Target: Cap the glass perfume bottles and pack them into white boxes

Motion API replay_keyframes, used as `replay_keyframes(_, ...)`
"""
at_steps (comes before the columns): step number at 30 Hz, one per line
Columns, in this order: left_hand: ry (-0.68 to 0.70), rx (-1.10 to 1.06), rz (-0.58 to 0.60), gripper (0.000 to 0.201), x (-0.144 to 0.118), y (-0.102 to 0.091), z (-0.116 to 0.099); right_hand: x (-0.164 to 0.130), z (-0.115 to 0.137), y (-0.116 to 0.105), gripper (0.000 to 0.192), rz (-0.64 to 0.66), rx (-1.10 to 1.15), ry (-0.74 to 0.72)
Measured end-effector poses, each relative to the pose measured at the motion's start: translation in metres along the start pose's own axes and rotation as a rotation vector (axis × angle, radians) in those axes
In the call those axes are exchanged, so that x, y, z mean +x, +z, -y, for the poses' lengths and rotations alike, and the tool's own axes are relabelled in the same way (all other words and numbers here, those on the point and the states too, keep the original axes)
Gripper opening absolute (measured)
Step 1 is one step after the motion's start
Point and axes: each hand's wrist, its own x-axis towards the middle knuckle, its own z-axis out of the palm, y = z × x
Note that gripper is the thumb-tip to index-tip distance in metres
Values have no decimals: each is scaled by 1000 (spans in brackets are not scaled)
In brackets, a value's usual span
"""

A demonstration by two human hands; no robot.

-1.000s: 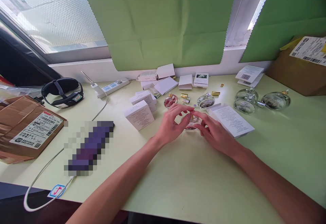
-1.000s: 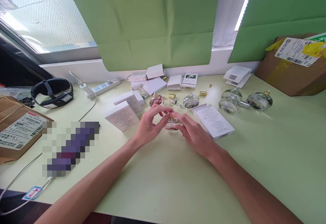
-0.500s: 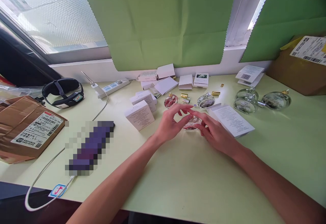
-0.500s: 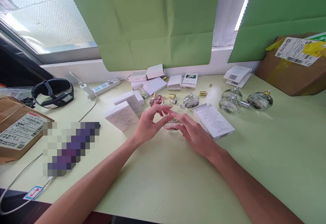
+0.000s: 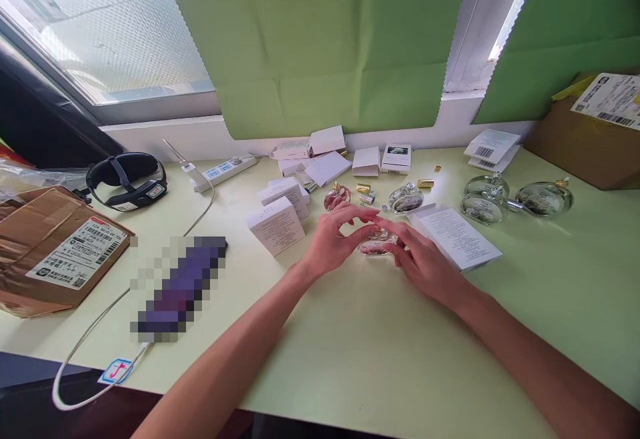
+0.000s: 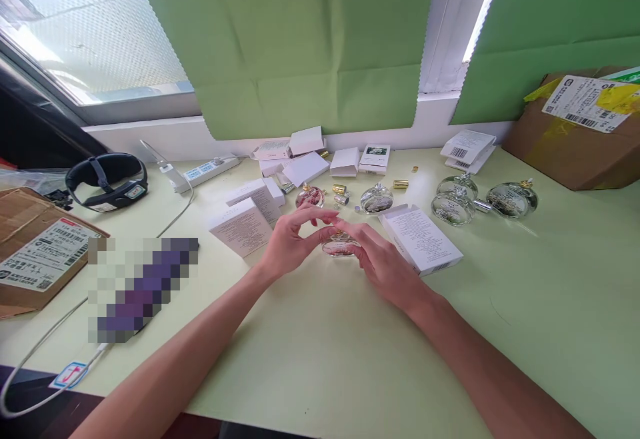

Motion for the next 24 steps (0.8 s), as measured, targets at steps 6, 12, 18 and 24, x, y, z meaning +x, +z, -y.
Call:
replay_keyframes(6,-95,-16,15,21,0,-2,0,0,-1,2,46,-10,5,-6)
replay_keyframes(12,-89,-28,-2,20,-1,-1,0,1,-4,4,47,-24,35,-23)
replay_keyframes(18,-92,-28,5,18,0,-1,-2,0,-4,6,50,-53,35,-48)
replay_keyframes(24,-56,8,11,19,0,-2,-3,1,-3,7,52,-62,35,-35)
